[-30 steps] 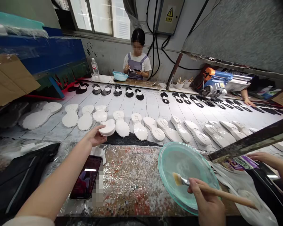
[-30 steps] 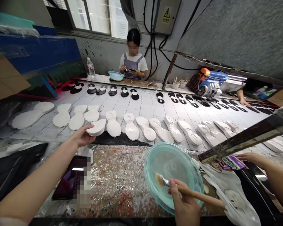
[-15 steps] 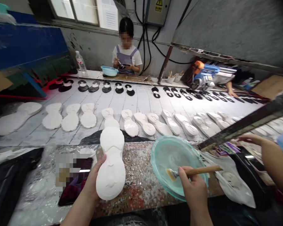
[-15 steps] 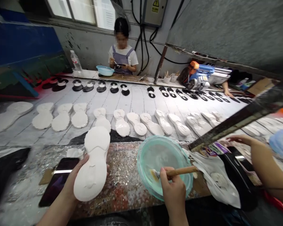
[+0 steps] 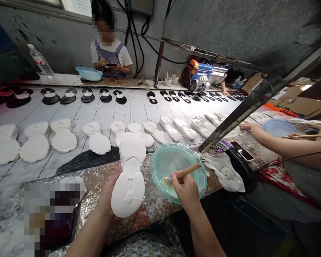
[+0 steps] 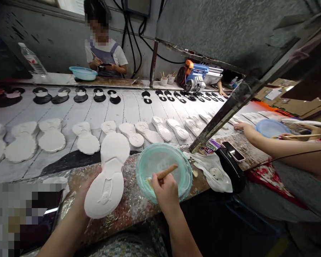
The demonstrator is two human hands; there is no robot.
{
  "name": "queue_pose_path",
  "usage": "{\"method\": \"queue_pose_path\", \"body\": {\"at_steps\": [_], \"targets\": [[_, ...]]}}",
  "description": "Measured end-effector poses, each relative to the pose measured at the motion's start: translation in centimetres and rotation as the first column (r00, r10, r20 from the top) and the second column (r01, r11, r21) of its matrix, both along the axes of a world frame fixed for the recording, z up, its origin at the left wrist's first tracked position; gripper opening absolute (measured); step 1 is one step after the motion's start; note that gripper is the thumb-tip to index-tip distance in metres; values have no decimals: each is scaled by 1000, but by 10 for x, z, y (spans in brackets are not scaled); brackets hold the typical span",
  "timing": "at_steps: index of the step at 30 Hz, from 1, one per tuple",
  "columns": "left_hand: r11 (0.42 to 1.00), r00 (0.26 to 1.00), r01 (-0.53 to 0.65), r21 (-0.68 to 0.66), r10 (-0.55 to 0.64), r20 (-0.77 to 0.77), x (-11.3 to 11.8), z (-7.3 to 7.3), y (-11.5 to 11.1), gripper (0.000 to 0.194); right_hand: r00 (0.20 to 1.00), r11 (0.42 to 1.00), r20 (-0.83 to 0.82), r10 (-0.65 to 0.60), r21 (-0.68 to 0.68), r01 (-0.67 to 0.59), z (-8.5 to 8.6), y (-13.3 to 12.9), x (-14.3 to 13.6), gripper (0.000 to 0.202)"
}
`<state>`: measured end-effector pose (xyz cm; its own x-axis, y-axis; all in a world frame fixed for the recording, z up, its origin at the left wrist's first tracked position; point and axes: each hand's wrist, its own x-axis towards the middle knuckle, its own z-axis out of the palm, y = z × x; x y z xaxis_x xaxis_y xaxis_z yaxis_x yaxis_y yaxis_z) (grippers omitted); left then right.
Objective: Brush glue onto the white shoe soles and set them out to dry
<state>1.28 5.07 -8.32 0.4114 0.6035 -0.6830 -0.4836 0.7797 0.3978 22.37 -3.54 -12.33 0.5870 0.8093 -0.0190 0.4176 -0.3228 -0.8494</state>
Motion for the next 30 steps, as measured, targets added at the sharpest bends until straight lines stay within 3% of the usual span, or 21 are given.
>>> {"method": "queue_pose_path", "body": {"at_steps": [5, 9, 12, 14, 16, 22, 26, 30], "targets": [[999, 1000, 13, 44, -14, 16, 7, 7, 8, 48, 980, 986, -177, 87, 156, -59, 6, -14, -14, 38], [998, 1000, -16, 53, 15, 8, 13, 11, 11, 46, 946, 916, -232, 225, 382, -124, 12, -27, -35, 31], [999, 999, 27, 38, -29, 42, 16, 15, 11, 48, 931, 801, -64, 359, 534, -273, 24, -31, -50, 14], [996, 997, 69, 58, -71, 31, 15, 16, 9, 48, 912, 713, 96, 399, 592, -375, 32, -26, -55, 17], [989, 995, 93, 110, -95, 10, 13, 14, 7, 42, 904, 673, 183, 385, 615, -411, 38, -16, -54, 23], [976, 994, 103, 193, -109, 18, 3, 12, 6, 37, 944, 735, 153, 292, 596, -323, 42, 8, -34, 18], [986, 991, 102, 131, -112, 68, 5, 27, 9, 43, 927, 710, 176, 330, 601, -367, 44, -3, -39, 16], [998, 997, 17, 63, -21, 77, 9, 33, 13, 53, 926, 704, 212, 311, 603, -375, 43, -14, -49, 16]]}}
